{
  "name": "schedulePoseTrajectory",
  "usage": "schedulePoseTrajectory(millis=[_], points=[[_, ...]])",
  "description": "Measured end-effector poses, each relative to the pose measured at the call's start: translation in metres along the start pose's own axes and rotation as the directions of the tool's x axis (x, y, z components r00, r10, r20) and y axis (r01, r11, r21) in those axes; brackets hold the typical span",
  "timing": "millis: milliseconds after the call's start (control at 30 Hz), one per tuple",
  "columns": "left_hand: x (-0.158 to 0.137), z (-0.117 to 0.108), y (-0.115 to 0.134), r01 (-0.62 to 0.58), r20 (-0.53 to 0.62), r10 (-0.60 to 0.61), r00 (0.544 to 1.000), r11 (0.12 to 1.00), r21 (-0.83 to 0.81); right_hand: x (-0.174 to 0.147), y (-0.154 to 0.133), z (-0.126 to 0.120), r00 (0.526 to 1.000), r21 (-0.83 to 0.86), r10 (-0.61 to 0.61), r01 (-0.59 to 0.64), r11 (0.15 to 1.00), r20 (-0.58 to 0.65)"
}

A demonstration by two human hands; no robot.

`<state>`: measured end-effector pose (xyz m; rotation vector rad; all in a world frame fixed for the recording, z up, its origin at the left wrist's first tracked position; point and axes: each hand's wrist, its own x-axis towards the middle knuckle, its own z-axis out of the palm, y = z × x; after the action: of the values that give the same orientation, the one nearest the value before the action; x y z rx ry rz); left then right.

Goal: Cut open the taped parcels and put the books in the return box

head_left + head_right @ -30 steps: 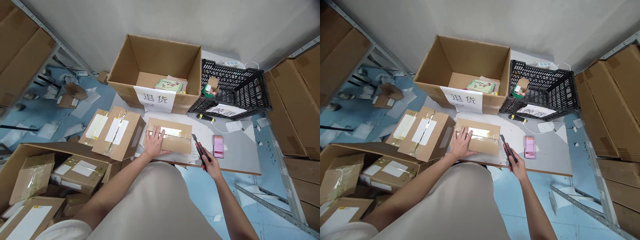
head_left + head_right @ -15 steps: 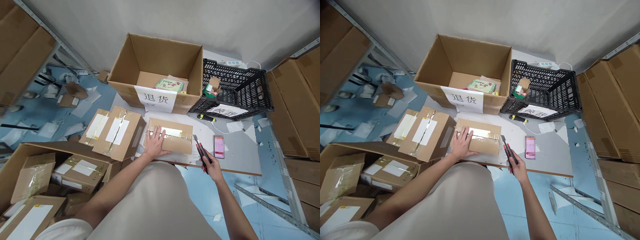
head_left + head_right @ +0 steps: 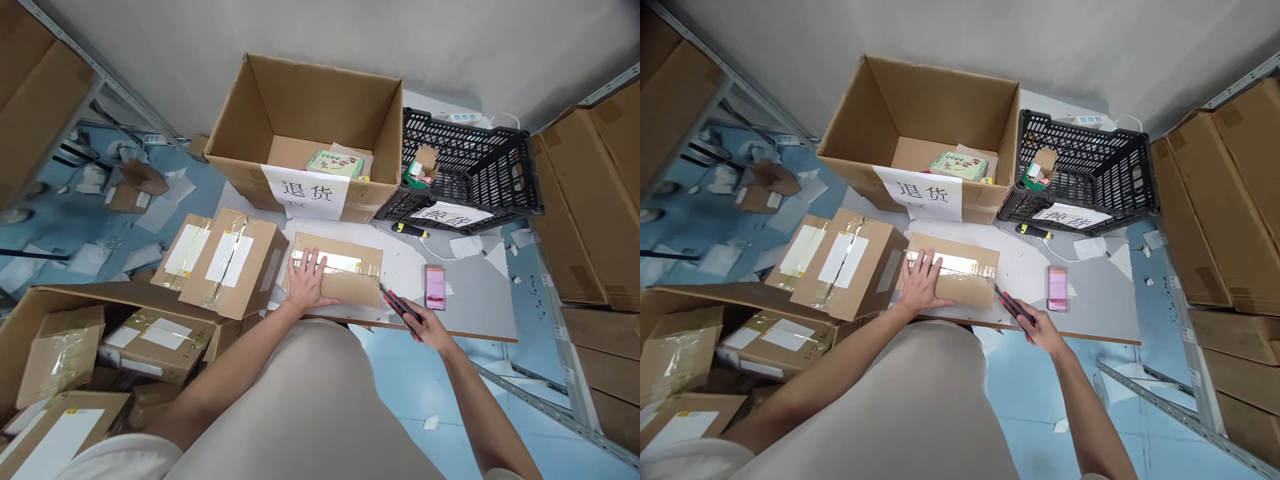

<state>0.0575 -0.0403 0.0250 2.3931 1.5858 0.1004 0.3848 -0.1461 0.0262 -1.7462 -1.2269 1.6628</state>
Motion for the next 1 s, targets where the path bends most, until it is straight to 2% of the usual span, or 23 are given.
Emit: schedulePoseTrajectory(millis=[133,467,600,667,733,833,867,933,1000], points=[[-0.001,-0.001,0.001,0.007,0.01,-0.007,1.0,0.999,0.048,-0.007,0.003,-0.002,0.999,-0.019,0.011,-0.01,1.0,0.037],[-0.003,-0.003,0.002,-0.02,-0.003,0.021,1.0,0.996,0.091,-0.02,0.008,0.008,0.997,0.025,0.075,-0.075,0.997,0.019],[-0.004,-0.002,0.002,-0.032,-0.03,0.035,0.999,0.997,0.066,-0.03,0.02,0.006,0.996,0.07,0.079,-0.076,0.995,-0.043],[-0.005,-0.002,0.001,-0.041,-0.045,0.043,0.998,0.998,0.047,-0.039,0.029,0.0,0.986,0.12,0.07,-0.052,0.991,-0.15],[-0.006,-0.002,0.0,-0.056,-0.059,0.058,0.997,0.998,0.021,-0.045,0.036,-0.005,0.947,0.199,0.055,0.01,0.98,-0.315],[-0.009,-0.003,-0.006,-0.088,-0.084,0.086,0.993,0.996,-0.024,-0.038,0.041,0.0,0.834,0.321,0.055,0.15,0.935,-0.55],[-0.01,-0.004,-0.01,-0.086,-0.096,0.082,0.992,0.996,-0.038,-0.03,0.041,0.006,0.807,0.343,0.062,0.179,0.922,-0.588],[-0.013,-0.004,-0.019,-0.036,-0.129,0.027,0.991,0.997,-0.071,-0.009,0.04,0.021,0.789,0.359,0.078,0.187,0.914,-0.609],[-0.017,-0.003,-0.029,0.059,-0.154,-0.08,0.985,0.989,-0.139,0.018,0.039,0.036,0.783,0.301,0.097,0.119,0.946,-0.615]])
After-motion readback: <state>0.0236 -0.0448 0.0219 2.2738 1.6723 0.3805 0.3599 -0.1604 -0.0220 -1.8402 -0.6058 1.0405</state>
